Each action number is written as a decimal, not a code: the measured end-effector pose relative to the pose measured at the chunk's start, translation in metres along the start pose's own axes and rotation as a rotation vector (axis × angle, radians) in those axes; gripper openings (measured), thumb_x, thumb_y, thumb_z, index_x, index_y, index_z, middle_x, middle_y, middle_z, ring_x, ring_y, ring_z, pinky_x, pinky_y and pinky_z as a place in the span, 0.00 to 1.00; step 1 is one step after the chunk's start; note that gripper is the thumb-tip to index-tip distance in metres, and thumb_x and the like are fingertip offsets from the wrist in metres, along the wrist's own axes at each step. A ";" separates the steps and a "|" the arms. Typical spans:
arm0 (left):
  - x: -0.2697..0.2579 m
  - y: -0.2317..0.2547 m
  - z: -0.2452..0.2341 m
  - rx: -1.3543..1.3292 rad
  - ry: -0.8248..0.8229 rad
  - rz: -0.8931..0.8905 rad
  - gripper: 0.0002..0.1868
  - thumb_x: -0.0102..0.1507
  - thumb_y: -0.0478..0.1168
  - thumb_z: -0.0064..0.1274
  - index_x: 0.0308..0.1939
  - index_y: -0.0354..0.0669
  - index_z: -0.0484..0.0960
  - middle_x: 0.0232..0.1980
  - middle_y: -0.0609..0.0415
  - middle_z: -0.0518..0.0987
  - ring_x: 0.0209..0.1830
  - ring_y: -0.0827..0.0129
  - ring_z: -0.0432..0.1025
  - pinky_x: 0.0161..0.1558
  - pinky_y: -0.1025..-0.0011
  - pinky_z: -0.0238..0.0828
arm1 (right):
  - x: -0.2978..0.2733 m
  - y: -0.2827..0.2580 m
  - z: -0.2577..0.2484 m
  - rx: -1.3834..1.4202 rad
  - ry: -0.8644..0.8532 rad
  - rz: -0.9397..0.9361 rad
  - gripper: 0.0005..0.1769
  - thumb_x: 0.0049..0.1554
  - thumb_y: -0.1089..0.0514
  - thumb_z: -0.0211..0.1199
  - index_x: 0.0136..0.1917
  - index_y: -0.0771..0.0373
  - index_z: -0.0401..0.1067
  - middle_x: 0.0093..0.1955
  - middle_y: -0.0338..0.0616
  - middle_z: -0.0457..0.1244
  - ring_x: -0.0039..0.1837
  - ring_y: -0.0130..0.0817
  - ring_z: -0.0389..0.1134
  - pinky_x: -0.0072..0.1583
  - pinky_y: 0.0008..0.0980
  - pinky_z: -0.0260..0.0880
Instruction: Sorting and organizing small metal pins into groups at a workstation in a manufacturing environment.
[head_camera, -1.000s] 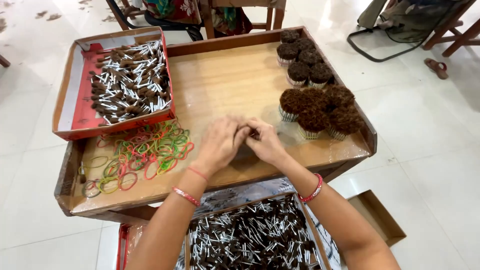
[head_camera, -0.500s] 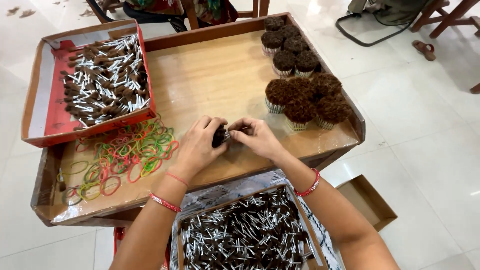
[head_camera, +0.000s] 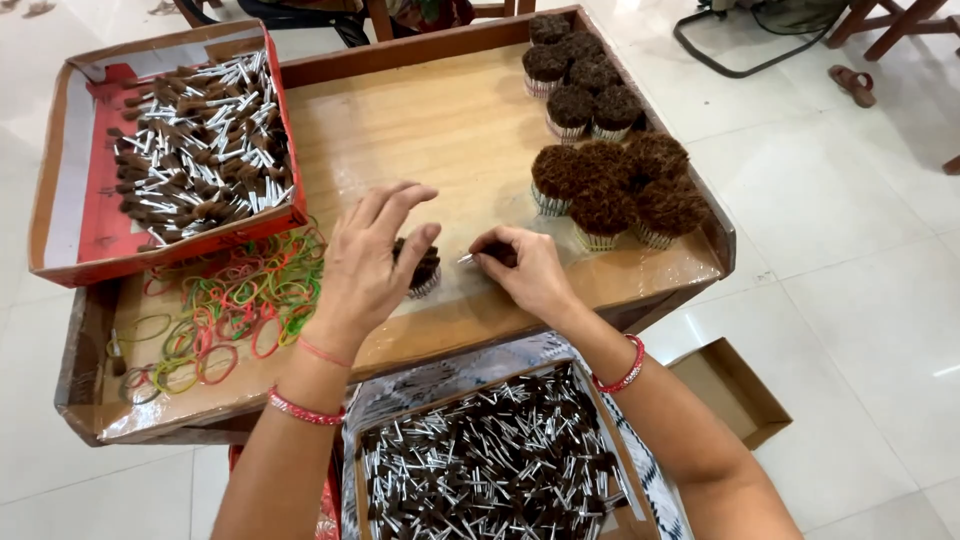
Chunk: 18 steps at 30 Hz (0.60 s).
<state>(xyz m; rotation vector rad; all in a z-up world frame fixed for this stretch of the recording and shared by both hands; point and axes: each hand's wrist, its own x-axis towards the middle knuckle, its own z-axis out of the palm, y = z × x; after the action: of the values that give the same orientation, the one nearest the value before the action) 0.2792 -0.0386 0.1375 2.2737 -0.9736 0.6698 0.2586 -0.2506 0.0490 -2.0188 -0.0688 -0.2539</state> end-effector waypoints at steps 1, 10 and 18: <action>-0.010 -0.010 0.021 0.000 -0.003 -0.002 0.17 0.71 0.47 0.54 0.61 0.45 0.79 0.62 0.47 0.78 0.62 0.50 0.73 0.60 0.56 0.68 | 0.001 0.007 0.004 0.002 -0.002 0.003 0.07 0.56 0.65 0.68 0.49 0.65 0.80 0.42 0.44 0.74 0.42 0.22 0.72 0.45 0.25 0.74; -0.015 -0.011 0.024 -0.216 -0.044 -0.244 0.20 0.75 0.49 0.40 0.62 0.43 0.79 0.56 0.44 0.78 0.55 0.48 0.73 0.54 0.57 0.69 | -0.004 0.006 0.008 -0.237 0.178 -0.481 0.08 0.52 0.69 0.66 0.46 0.63 0.75 0.49 0.46 0.68 0.52 0.49 0.70 0.54 0.44 0.72; -0.039 -0.024 0.047 -0.091 -0.097 -0.192 0.12 0.72 0.44 0.46 0.47 0.43 0.82 0.46 0.46 0.79 0.48 0.49 0.74 0.50 0.55 0.70 | -0.023 -0.015 0.019 -0.064 0.041 -0.354 0.06 0.57 0.65 0.67 0.49 0.61 0.77 0.46 0.45 0.66 0.45 0.38 0.72 0.46 0.33 0.75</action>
<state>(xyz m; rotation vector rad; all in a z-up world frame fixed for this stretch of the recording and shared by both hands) 0.2837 -0.0379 0.0719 2.3000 -0.7996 0.4285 0.2366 -0.2257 0.0499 -2.0566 -0.3986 -0.5258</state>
